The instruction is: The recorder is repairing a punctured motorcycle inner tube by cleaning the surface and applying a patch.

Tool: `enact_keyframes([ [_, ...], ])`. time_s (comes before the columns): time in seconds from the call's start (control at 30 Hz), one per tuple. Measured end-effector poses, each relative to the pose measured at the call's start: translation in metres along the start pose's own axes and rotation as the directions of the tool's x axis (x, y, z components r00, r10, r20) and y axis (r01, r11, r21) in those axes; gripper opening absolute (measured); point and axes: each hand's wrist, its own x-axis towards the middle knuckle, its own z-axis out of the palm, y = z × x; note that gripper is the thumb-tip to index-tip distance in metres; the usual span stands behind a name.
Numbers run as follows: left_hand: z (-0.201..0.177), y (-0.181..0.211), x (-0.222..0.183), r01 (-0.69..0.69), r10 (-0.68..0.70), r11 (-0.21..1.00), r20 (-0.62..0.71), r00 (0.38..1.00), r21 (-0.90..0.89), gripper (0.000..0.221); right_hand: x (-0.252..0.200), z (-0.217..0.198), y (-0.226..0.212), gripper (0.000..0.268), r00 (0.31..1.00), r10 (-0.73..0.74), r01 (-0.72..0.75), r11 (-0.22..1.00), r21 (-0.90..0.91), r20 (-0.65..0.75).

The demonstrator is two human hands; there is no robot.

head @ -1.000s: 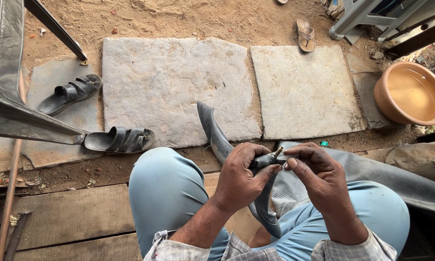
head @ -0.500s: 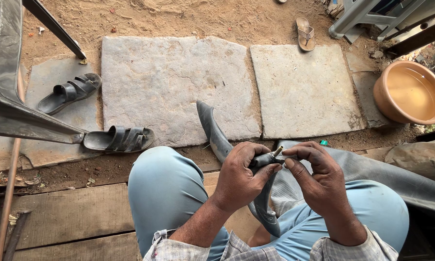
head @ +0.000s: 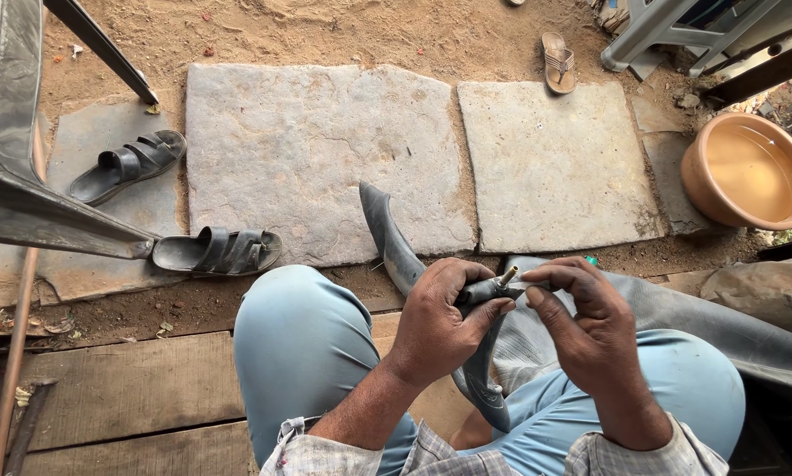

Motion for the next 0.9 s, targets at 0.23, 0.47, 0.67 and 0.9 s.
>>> enact_keyframes([
  [0.23,0.000,0.002,0.001,0.013,-0.012,1.000,0.008,1.000,-0.013,0.036,0.002,0.000,0.000,0.017,0.999,-0.039,0.040,0.999,-0.027,0.017],
  [0.47,0.000,0.001,0.000,-0.009,0.009,1.000,-0.004,1.000,0.007,0.036,-0.002,-0.004,0.007,0.017,0.999,0.037,-0.032,0.972,0.232,-0.018],
  [0.67,-0.001,0.003,0.002,0.020,-0.020,1.000,0.003,1.000,-0.004,0.038,-0.004,-0.005,0.017,0.019,0.995,0.097,-0.089,0.918,0.386,-0.001],
  [0.9,-0.003,0.004,0.001,0.016,-0.016,1.000,0.018,1.000,0.010,0.040,0.012,-0.001,0.044,0.018,0.980,0.120,0.029,0.704,0.710,-0.159],
])
